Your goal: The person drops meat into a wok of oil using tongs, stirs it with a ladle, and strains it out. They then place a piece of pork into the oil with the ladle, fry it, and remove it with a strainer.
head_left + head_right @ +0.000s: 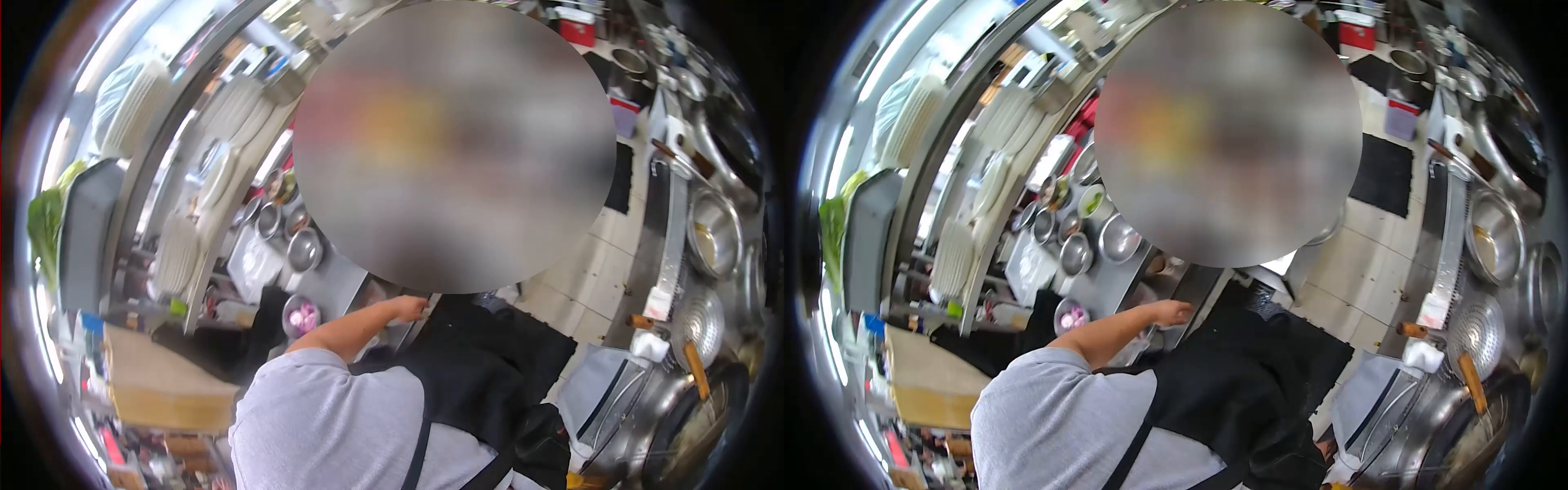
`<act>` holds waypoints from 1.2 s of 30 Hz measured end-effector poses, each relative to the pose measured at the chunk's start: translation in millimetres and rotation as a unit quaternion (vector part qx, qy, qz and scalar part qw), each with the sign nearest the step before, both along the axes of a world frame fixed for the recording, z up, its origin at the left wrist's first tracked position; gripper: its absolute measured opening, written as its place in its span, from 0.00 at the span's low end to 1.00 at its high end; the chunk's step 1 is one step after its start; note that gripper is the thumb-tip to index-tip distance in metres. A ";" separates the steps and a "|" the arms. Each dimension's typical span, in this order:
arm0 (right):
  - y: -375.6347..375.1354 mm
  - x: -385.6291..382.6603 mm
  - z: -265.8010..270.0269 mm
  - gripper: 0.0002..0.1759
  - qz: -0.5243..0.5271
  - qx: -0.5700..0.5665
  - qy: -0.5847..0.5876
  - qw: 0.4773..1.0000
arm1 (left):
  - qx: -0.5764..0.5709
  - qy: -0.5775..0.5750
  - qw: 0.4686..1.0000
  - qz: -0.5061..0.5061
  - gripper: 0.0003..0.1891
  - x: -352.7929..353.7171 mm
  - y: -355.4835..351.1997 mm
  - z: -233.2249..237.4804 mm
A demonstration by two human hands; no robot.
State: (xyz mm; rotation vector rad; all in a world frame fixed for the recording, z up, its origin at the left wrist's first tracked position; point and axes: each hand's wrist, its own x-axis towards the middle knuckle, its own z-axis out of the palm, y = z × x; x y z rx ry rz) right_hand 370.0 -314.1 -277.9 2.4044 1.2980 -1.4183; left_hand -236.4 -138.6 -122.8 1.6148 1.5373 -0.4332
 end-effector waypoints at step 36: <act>252.5 -288.7 288.8 0.33 0.262 -0.179 0.225 0.921 | 0.534 -0.024 0.446 0.718 0.08 -273.1 -324.9 60.2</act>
